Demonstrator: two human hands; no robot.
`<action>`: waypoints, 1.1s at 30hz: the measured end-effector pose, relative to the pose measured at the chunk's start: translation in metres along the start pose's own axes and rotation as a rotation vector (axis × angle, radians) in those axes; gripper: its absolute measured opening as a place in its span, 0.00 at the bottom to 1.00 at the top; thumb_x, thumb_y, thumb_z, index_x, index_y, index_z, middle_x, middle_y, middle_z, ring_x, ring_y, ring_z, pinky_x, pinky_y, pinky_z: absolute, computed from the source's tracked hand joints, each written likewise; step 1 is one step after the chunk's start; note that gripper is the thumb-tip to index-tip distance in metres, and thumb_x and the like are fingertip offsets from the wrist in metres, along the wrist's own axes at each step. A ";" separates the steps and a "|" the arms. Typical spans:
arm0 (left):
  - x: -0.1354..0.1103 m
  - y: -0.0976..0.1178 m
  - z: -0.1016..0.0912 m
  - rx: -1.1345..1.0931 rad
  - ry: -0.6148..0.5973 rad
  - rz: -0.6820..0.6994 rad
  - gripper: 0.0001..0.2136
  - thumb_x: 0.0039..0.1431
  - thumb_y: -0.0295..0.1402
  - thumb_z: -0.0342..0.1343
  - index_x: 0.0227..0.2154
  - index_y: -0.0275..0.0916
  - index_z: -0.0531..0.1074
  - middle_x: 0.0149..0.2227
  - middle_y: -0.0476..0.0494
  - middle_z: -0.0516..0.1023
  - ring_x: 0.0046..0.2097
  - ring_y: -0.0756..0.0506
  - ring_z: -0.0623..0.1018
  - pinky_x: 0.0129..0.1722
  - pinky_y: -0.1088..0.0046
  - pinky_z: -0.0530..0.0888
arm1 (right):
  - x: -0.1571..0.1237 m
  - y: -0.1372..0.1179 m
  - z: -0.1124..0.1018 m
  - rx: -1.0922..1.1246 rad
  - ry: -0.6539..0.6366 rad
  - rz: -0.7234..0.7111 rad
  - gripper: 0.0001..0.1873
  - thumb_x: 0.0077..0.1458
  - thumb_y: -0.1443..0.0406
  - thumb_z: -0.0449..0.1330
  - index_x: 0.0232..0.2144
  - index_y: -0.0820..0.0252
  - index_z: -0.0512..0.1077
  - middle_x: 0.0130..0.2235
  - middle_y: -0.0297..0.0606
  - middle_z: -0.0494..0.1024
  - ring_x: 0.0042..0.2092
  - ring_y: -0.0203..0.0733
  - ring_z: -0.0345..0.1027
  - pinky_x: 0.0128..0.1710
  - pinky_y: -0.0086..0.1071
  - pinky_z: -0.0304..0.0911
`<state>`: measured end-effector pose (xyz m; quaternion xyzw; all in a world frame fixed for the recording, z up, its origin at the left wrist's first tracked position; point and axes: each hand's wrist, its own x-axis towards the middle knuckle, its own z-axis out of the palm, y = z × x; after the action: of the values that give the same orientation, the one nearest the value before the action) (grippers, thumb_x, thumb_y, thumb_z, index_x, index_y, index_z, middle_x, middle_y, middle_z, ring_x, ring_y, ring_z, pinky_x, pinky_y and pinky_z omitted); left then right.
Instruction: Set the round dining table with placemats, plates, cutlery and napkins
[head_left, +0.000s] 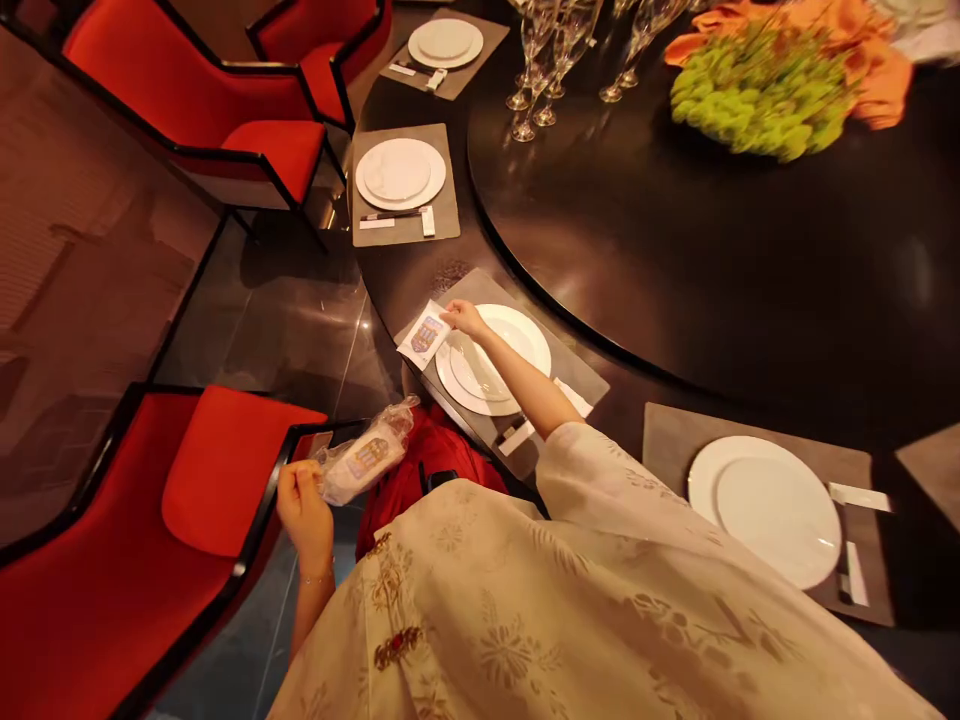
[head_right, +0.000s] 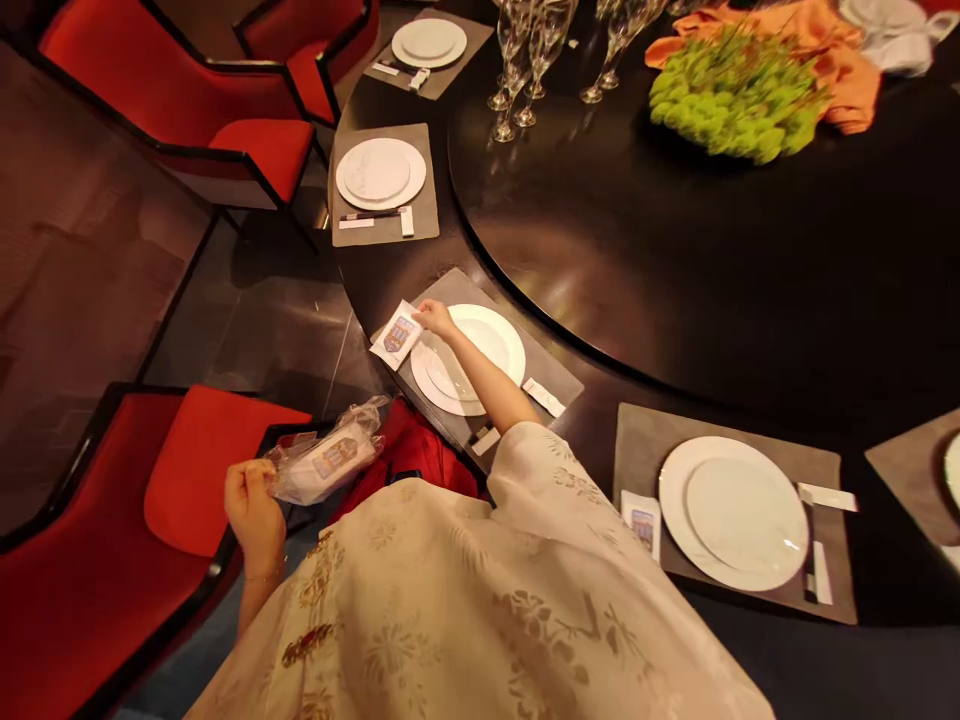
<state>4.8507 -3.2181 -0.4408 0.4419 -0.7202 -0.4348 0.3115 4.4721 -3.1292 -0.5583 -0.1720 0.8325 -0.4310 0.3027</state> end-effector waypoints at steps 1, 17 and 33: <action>-0.045 -0.003 -0.005 0.010 0.019 -0.017 0.10 0.59 0.36 0.45 0.25 0.39 0.62 0.27 0.50 0.64 0.31 0.50 0.66 0.35 0.74 0.64 | -0.030 0.030 0.002 -0.113 -0.020 0.012 0.07 0.48 0.66 0.54 0.30 0.66 0.66 0.28 0.34 0.71 0.28 0.30 0.61 0.27 0.21 0.56; 0.062 0.050 0.026 -0.053 0.032 0.077 0.10 0.58 0.35 0.44 0.23 0.39 0.59 0.24 0.52 0.62 0.29 0.51 0.65 0.35 0.73 0.65 | -0.052 0.031 -0.022 -0.840 -0.389 -0.022 0.11 0.45 0.68 0.58 0.34 0.67 0.75 0.37 0.48 0.75 0.40 0.45 0.67 0.39 0.29 0.57; -0.171 0.165 -0.039 -0.207 -0.338 -0.127 0.11 0.60 0.36 0.45 0.23 0.39 0.60 0.24 0.51 0.63 0.28 0.51 0.65 0.30 0.74 0.63 | -0.399 -0.093 -0.022 -0.522 -1.052 -0.708 0.20 0.52 0.63 0.57 0.45 0.72 0.69 0.43 0.52 0.73 0.45 0.47 0.67 0.45 0.34 0.60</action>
<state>4.8941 -3.0386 -0.2865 0.3730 -0.6843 -0.5931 0.2018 4.7620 -2.9501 -0.3305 -0.6874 0.5451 -0.1484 0.4564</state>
